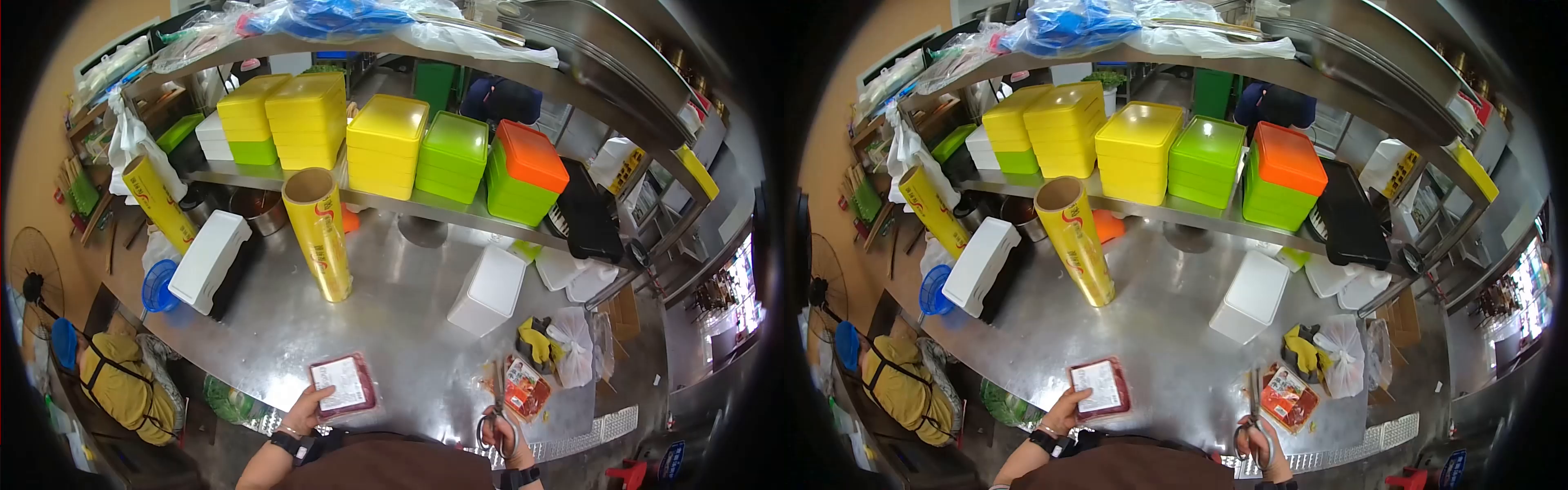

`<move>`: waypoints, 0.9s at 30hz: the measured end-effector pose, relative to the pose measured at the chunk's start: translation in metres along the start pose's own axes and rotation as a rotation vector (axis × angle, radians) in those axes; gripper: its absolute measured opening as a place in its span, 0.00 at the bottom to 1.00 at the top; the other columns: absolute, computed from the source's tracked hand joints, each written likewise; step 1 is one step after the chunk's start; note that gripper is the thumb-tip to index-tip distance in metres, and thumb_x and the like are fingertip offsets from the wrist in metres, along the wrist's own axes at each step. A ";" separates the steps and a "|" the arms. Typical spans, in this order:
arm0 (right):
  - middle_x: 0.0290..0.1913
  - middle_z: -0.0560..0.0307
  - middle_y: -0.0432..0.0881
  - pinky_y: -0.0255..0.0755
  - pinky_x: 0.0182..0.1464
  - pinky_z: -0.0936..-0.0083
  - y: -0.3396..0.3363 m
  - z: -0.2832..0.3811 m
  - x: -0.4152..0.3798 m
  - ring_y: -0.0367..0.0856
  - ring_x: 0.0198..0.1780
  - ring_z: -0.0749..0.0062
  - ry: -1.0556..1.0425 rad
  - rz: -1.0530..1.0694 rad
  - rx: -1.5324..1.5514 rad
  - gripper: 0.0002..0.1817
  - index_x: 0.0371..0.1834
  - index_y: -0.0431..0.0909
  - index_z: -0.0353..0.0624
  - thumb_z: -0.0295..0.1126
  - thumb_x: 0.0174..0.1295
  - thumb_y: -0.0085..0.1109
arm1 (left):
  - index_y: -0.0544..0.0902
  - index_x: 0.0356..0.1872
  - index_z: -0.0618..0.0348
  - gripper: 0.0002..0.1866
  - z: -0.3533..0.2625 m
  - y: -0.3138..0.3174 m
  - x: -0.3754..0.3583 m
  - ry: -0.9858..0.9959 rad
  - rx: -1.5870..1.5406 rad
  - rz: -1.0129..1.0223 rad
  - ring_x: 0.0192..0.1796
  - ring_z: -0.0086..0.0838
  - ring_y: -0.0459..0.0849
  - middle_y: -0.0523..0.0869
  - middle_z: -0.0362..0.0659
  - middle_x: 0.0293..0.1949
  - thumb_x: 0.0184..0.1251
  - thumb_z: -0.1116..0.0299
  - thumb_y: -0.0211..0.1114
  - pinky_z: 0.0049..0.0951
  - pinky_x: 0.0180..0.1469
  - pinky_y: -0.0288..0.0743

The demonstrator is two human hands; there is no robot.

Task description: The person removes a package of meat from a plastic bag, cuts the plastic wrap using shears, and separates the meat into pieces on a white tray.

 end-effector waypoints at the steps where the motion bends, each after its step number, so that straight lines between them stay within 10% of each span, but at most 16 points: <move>1: 0.20 0.63 0.65 0.57 0.24 0.83 0.021 0.015 0.000 0.62 0.20 0.81 -0.035 0.020 -0.115 0.18 0.50 0.69 0.38 0.40 0.66 0.52 | 0.70 0.62 0.62 0.24 -0.008 0.000 -0.006 0.032 -0.074 0.074 0.56 0.39 0.81 0.80 0.49 0.55 0.64 0.77 0.61 0.39 0.60 0.76; 11: 0.40 0.54 0.79 0.74 0.40 0.70 0.222 0.006 0.085 0.79 0.39 0.63 -0.320 0.547 -1.160 0.30 0.51 0.74 0.45 0.42 0.45 0.75 | 0.68 0.64 0.56 0.22 -0.115 -0.059 -0.143 0.567 -0.300 -0.206 0.61 0.41 0.76 0.75 0.47 0.61 0.70 0.71 0.58 0.47 0.62 0.73; 27: 0.41 0.50 0.77 0.74 0.43 0.62 0.597 -0.135 0.088 0.80 0.42 0.56 -0.429 0.873 -1.176 0.30 0.52 0.74 0.47 0.52 0.51 0.69 | 0.64 0.66 0.55 0.23 -0.198 -0.267 -0.281 0.721 -0.480 -0.284 0.63 0.37 0.74 0.73 0.45 0.63 0.72 0.69 0.55 0.44 0.65 0.70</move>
Point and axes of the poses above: each hand's wrist, its own x-axis towards the middle knuckle, its own y-axis out of the palm, z = x × y, the point moved 9 cm from there along x, towards the middle knuckle
